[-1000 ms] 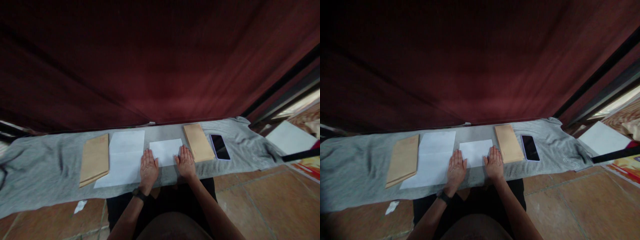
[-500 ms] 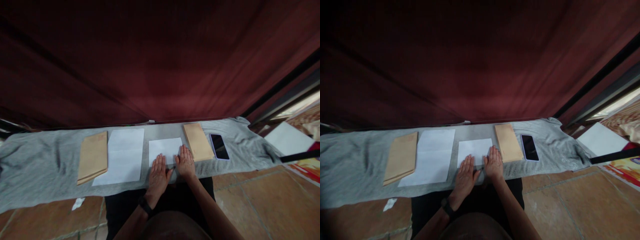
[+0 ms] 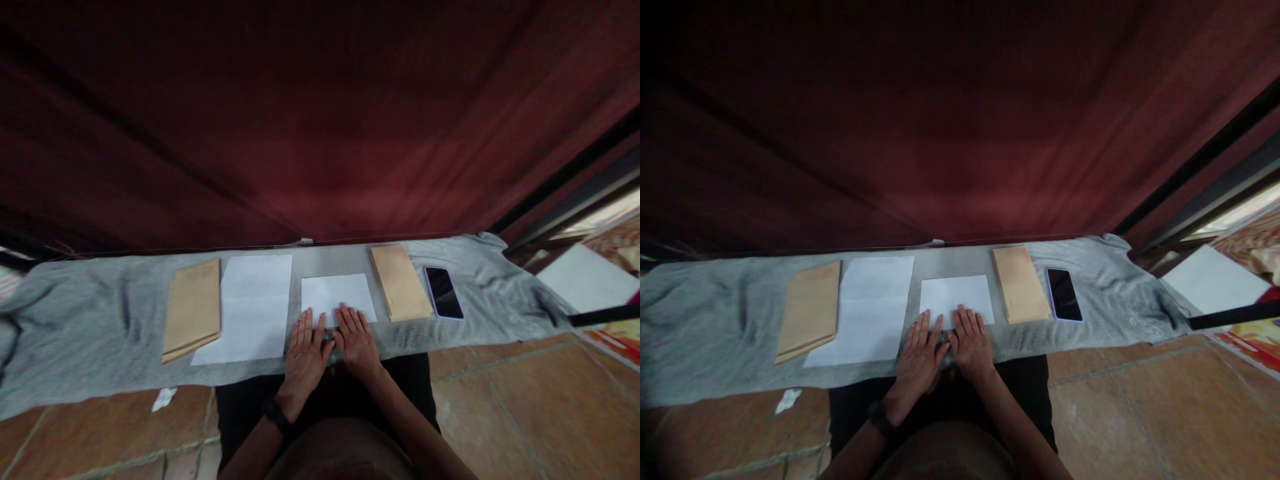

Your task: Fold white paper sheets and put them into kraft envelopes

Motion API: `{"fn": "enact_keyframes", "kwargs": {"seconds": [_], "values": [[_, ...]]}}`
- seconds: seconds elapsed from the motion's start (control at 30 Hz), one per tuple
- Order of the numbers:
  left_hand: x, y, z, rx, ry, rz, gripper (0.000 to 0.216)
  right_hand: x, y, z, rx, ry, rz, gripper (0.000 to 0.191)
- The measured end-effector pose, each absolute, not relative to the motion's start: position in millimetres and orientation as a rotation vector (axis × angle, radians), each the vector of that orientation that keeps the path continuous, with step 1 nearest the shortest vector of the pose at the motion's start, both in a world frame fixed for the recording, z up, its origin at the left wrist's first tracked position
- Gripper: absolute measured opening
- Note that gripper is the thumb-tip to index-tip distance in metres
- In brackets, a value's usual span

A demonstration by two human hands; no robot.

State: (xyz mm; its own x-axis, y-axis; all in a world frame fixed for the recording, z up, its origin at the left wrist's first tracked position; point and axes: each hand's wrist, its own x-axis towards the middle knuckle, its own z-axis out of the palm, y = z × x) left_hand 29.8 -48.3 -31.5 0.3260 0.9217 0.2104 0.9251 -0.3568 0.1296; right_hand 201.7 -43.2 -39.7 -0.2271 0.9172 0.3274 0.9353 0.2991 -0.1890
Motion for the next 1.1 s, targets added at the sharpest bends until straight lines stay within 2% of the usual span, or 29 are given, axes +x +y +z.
{"fn": "enact_keyframes", "kwargs": {"seconds": [0.33,0.67,1.1], "values": [[30.5,-49.0,-34.0,-2.534,-1.806,-0.374,0.067,233.1,-55.9,-44.7,-1.794,-2.109,-0.149,0.059],[57.6,-19.3,-19.9,-2.774,-1.605,-0.412,0.054,235.4,-59.1,-45.9,-1.794,-2.121,-0.171,0.059],[64.4,19.1,-24.7,-2.867,-1.571,-0.402,0.061,237.1,-59.1,-48.8,-1.781,-2.128,-0.159,0.060]]}}
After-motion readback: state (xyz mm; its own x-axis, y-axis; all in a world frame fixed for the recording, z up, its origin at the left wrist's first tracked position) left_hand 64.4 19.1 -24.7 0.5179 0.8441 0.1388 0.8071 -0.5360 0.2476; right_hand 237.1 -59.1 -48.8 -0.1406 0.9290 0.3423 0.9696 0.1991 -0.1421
